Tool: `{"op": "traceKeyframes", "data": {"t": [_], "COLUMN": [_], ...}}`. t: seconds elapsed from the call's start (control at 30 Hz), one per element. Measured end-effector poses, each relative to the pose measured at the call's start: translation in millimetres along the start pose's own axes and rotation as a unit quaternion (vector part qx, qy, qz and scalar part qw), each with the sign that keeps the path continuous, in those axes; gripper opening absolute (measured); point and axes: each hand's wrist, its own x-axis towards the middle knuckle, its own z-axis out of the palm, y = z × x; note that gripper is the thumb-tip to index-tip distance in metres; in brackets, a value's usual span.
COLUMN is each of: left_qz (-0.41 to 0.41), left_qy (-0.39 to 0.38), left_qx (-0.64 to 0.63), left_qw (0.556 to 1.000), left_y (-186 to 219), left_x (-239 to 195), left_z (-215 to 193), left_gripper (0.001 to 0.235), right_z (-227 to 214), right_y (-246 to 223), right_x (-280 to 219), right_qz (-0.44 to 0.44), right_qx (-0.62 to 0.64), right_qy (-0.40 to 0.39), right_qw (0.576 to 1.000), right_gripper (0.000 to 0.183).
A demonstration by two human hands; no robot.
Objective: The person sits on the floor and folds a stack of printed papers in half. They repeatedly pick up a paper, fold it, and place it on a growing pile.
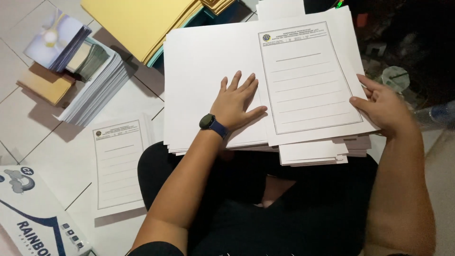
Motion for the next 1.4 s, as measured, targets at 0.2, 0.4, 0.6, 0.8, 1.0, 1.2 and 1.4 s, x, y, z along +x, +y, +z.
{"op": "traceKeyframes", "data": {"t": [0.2, 0.4, 0.6, 0.8, 1.0, 1.2, 1.4], "left_qz": [-0.006, 0.003, -0.008, -0.002, 0.002, -0.005, 0.011], "left_qy": [-0.012, -0.007, -0.011, -0.023, -0.019, -0.034, -0.001], "left_qx": [-0.005, 0.000, 0.008, 0.012, 0.012, 0.024, 0.012], "left_qw": [1.000, 1.000, 1.000, 1.000, 1.000, 0.999, 1.000], "left_y": [-1, -4, -5, -6, -5, -4, -6], "left_x": [0, 1, 2, 2, 2, 1, 1], "left_z": [0, 4, 4, 5, 3, 2, 5], "left_gripper": [0.100, 0.097, 0.094, 0.092, 0.097, 0.097, 0.093], "right_z": [22, 19, 14, 22, 19, 15, 16], "right_y": [-22, -9, 25, 30, 13, 5, -22], "right_x": [-17, -7, -8, -13, -15, -29, -48], "right_qz": [0.026, -0.037, -0.094, -0.155, -0.109, -0.076, 0.139], "right_qx": [-0.098, -0.121, -0.249, -0.292, -0.262, -0.251, -0.212], "right_qy": [0.071, 0.060, 0.177, 0.221, 0.177, 0.177, 0.129], "right_qw": [0.992, 0.990, 0.947, 0.918, 0.942, 0.949, 0.959], "right_gripper": [0.067, 0.066, 0.046, 0.042, 0.043, 0.033, 0.066]}}
